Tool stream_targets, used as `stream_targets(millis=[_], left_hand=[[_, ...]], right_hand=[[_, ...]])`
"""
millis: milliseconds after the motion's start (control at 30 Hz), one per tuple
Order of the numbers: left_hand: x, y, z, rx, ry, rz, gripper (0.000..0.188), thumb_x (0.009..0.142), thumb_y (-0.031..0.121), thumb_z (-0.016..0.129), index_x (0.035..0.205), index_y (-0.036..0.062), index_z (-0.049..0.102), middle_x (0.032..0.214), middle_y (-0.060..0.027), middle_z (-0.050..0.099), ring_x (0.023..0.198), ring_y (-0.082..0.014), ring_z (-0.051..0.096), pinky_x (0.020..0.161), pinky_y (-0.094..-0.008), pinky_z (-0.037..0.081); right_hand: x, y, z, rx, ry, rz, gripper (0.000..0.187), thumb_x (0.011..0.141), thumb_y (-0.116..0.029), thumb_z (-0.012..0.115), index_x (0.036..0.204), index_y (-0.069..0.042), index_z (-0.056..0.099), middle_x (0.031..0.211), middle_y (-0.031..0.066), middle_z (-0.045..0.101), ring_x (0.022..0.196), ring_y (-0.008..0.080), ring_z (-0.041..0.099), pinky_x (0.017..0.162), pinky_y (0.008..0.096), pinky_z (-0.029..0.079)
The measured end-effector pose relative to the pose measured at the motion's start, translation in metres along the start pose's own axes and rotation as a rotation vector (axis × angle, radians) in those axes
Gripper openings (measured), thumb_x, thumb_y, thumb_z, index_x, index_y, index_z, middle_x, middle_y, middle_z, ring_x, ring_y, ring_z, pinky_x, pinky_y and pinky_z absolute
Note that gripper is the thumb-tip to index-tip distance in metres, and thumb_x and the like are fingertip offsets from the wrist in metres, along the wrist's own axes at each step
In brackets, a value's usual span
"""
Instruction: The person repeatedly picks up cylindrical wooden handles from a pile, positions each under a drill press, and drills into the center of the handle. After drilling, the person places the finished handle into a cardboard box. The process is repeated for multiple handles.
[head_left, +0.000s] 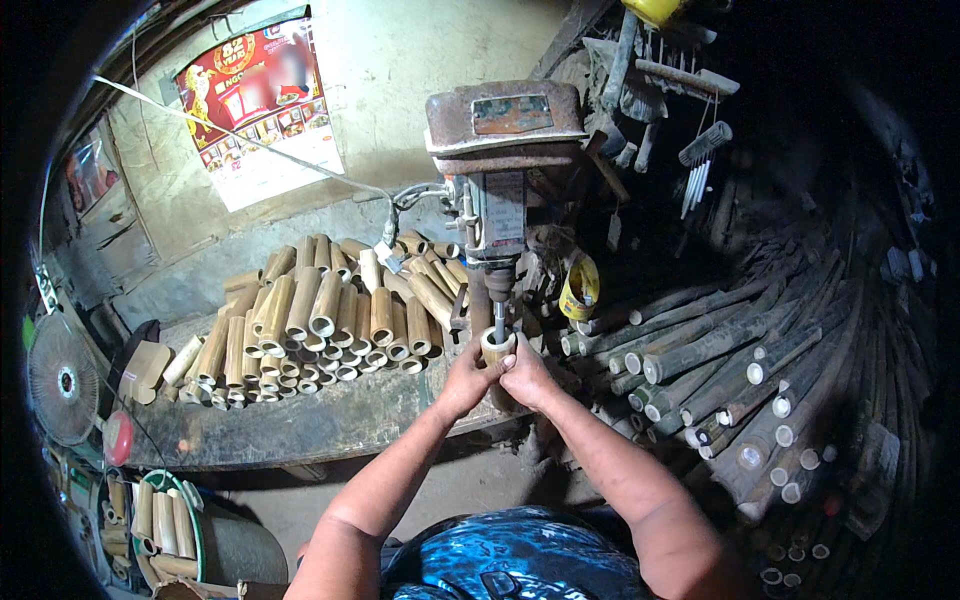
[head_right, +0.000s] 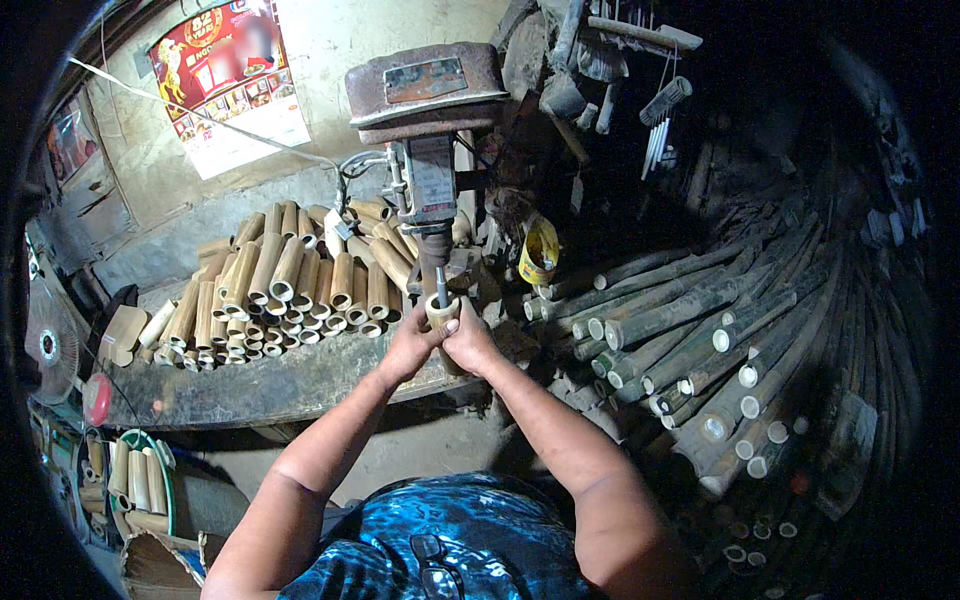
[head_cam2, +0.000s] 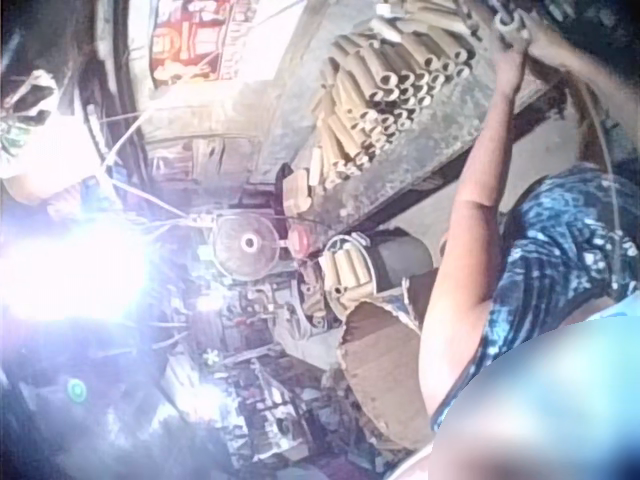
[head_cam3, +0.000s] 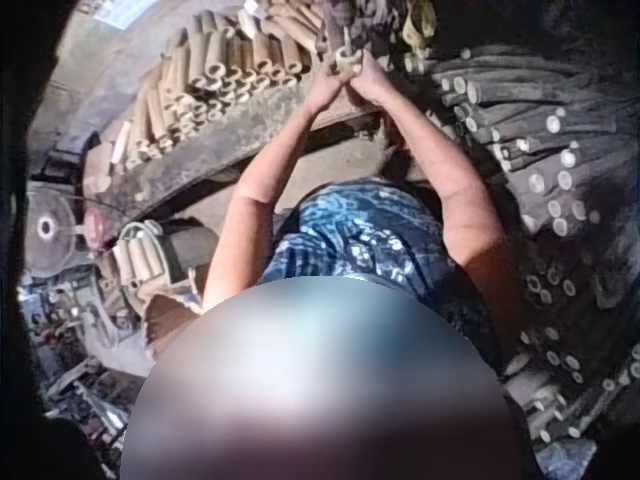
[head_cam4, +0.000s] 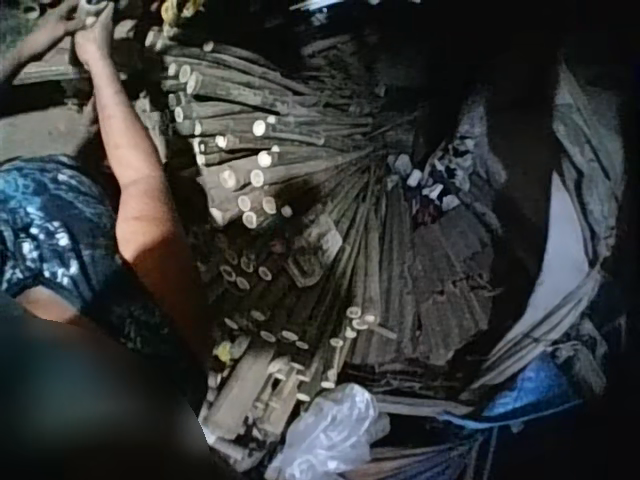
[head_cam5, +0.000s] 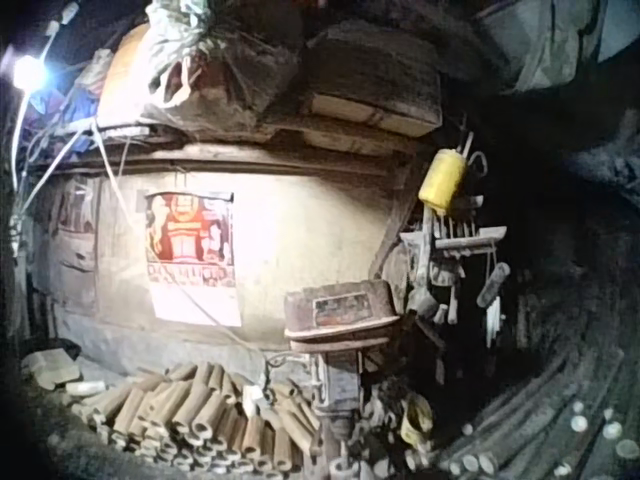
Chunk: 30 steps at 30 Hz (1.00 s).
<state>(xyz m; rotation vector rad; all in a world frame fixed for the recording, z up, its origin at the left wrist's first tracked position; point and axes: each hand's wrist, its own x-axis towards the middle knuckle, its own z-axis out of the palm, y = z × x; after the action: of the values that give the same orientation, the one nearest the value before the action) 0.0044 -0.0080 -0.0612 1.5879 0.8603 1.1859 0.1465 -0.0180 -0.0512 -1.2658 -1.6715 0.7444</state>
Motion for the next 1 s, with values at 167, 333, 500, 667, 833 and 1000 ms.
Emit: stream_targets(millis=[167, 333, 500, 667, 833, 1000], left_hand=[[0.013, 0.049, -0.01, 0.063, 0.003, 0.154, 0.062, 0.086, 0.025, 0.076, 0.136, -0.0009, 0.049, 0.126, -0.0121, 0.062, 0.117, -0.0186, 0.056, 0.103, -0.0347, 0.042], [0.017, 0.066, -0.015, 0.015, -0.023, 0.128, 0.065, 0.086, 0.011, 0.075, 0.14, -0.0029, 0.042, 0.127, -0.014, 0.061, 0.117, -0.0197, 0.056, 0.104, -0.0348, 0.043], [0.021, 0.06, -0.028, -0.032, -0.022, 0.127, 0.068, 0.086, 0.008, 0.074, 0.143, -0.0041, 0.037, 0.129, -0.0149, 0.06, 0.118, -0.0208, 0.057, 0.104, -0.0356, 0.043], [0.04, 0.051, -0.028, -0.061, -0.047, 0.128, 0.067, 0.087, 0.006, 0.073, 0.143, -0.0043, 0.038, 0.127, -0.0145, 0.061, 0.117, -0.0206, 0.058, 0.102, -0.0352, 0.045], [0.051, 0.045, -0.014, -0.05, -0.066, 0.166, 0.053, 0.087, 0.011, 0.074, 0.133, 0.0002, 0.051, 0.121, -0.0122, 0.064, 0.112, -0.0182, 0.059, 0.099, -0.0335, 0.044], [0.044, 0.047, -0.005, -0.099, -0.105, 0.176, 0.052, 0.088, 0.012, 0.072, 0.134, 0.0015, 0.05, 0.117, -0.0103, 0.065, 0.108, -0.0164, 0.06, 0.096, -0.033, 0.047]], right_hand=[[0.006, -0.047, -0.023, -0.002, 0.067, -0.22, 0.047, 0.079, -0.002, 0.058, 0.124, -0.003, 0.045, 0.117, 0.0228, 0.061, 0.112, 0.0396, 0.059, 0.095, 0.046, 0.046], [0.01, -0.067, -0.02, -0.077, 0.091, -0.169, 0.051, 0.077, 0.0, 0.055, 0.126, -0.001, 0.038, 0.113, 0.0275, 0.061, 0.107, 0.0471, 0.059, 0.089, 0.0513, 0.047], [0.019, -0.063, -0.008, -0.085, 0.105, -0.159, 0.043, 0.076, 0.0, 0.053, 0.116, 0.007, 0.039, 0.107, 0.034, 0.059, 0.105, 0.0497, 0.058, 0.089, 0.0532, 0.046], [0.034, -0.054, -0.012, -0.18, 0.112, -0.159, 0.037, 0.077, -0.003, 0.055, 0.109, 0.009, 0.042, 0.1, 0.034, 0.06, 0.099, 0.0508, 0.059, 0.086, 0.0538, 0.047], [0.035, -0.051, -0.031, -0.179, 0.068, -0.084, 0.036, 0.082, -0.007, 0.058, 0.112, 0.006, 0.043, 0.106, 0.0314, 0.06, 0.105, 0.0477, 0.058, 0.09, 0.0517, 0.046], [0.02, -0.052, -0.036, -0.171, 0.114, -0.137, 0.038, 0.081, -0.005, 0.055, 0.116, 0.003, 0.043, 0.11, 0.0283, 0.06, 0.109, 0.0451, 0.057, 0.093, 0.0489, 0.046]])
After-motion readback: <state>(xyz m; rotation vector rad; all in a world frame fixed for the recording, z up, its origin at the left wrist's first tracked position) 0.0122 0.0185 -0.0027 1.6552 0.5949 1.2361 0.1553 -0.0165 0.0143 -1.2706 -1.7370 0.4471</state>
